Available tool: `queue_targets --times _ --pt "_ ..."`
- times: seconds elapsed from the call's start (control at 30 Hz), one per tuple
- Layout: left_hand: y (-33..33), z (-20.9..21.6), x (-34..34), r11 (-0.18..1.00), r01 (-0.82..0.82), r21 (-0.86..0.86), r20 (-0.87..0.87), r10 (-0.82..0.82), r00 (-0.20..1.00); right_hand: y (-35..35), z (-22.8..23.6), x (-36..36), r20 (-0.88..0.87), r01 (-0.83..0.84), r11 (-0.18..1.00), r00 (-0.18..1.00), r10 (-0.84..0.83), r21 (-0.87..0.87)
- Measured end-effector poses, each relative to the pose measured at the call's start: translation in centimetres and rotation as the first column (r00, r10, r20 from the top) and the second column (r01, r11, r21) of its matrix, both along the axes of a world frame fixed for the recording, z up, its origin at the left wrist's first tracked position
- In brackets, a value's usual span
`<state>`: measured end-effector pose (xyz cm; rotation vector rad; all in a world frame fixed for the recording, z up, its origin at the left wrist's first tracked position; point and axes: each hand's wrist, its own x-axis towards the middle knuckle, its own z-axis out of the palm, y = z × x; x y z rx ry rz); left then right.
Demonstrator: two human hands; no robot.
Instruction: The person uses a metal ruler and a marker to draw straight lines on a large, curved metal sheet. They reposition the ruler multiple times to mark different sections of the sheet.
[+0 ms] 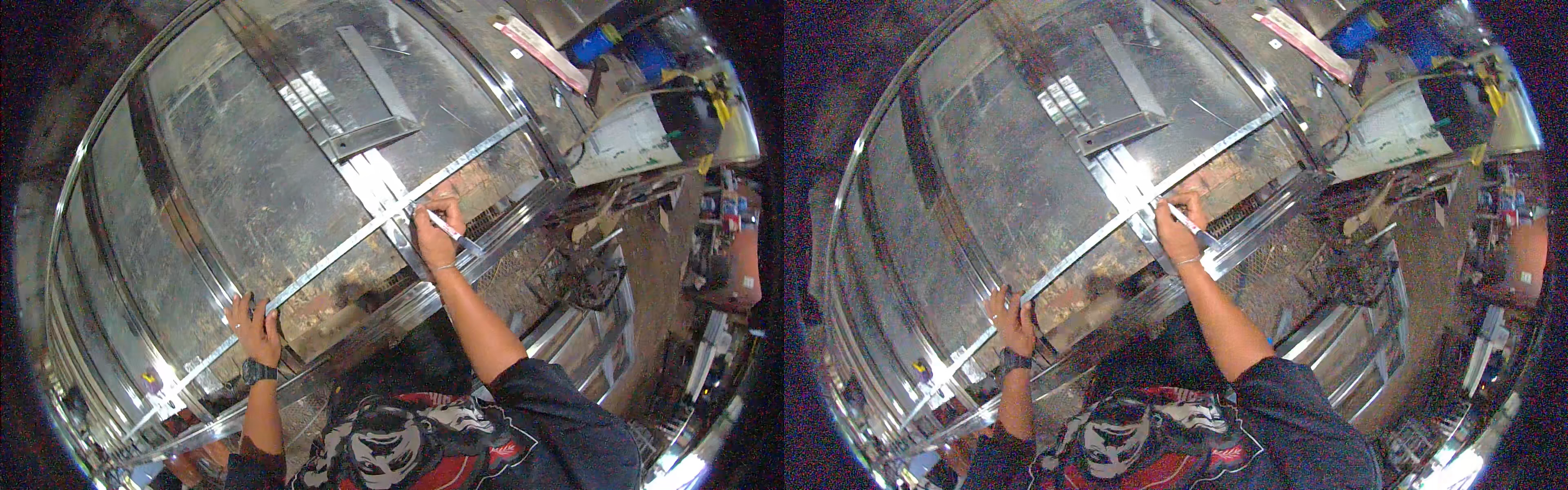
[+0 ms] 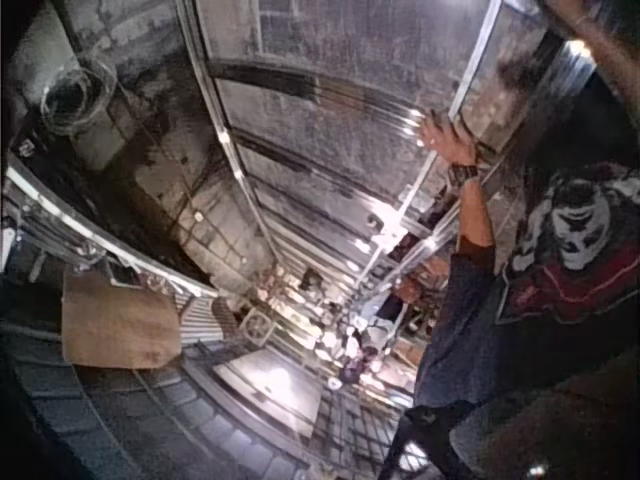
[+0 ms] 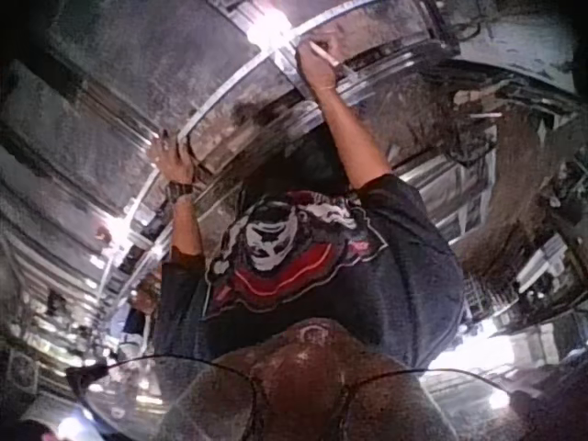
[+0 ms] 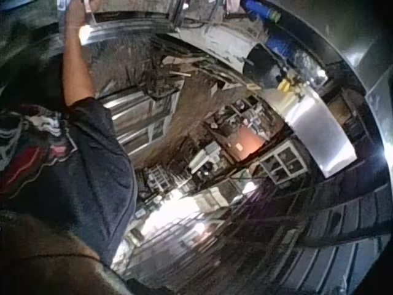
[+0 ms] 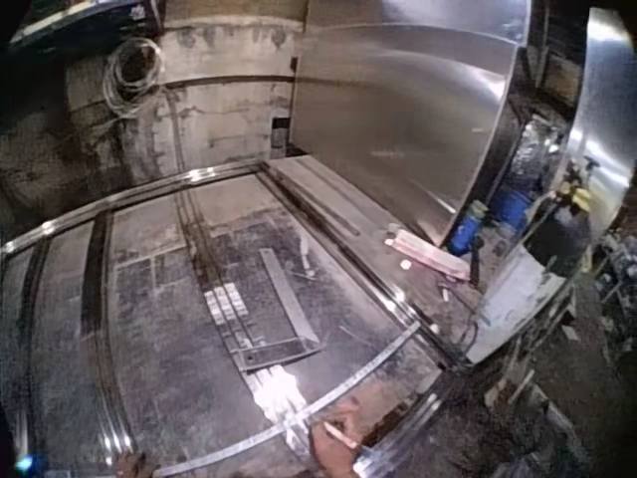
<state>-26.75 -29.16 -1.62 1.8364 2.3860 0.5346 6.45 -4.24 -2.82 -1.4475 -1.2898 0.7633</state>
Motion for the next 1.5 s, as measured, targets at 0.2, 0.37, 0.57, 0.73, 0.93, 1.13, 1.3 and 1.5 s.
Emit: queue_targets --times 0.2,0.37,0.57,0.73,0.93,1.13,1.3,1.5 --pt "0.1 0.2 0.2 1.000 0.003 0.000 -0.013 -0.003 1.000 -0.2 1.8 -0.3 -0.083 0.020 0.994 0.996 -0.029 -0.105" --pt "0.4 0.9 0.3 1.000 0.008 -0.001 0.008 -0.008 1.000 -0.2 -0.3 0.1 -0.036 0.026 0.998 0.999 -0.027 -0.049" --pt "0.2 0.5 -0.1 1.000 0.005 0.021 0.007 -0.005 1.000 -0.1 1.1 -0.4 -0.009 -0.027 0.999 1.000 0.027 -0.041" --pt "0.4 0.5 0.3 0.999 -0.006 0.037 0.027 0.005 1.000 0.0 1.8 -0.6 0.033 -0.024 0.994 0.999 0.028 -0.104" --pt "0.3 0.3 0.2 0.999 0.002 0.033 0.009 -0.003 1.000 0.3 1.8 -0.6 0.121 -0.035 0.998 0.992 0.042 -0.055" --pt "0.4 0.4 0.2 1.000 -0.009 0.022 0.017 0.008 1.000 0.3 1.2 -0.4 0.115 -0.012 1.000 0.993 0.014 -0.018" --pt "0.5 0.8 0.3 1.000 -0.012 -0.001 0.014 0.012 1.000 0.2 1.1 -0.2 0.081 -0.040 0.999 0.996 0.043 -0.035" --pt "0.5 0.8 0.3 1.000 -0.009 0.007 0.004 0.009 1.000 0.2 0.7 -0.3 -0.046 0.068 0.994 0.996 -0.072 -0.085"
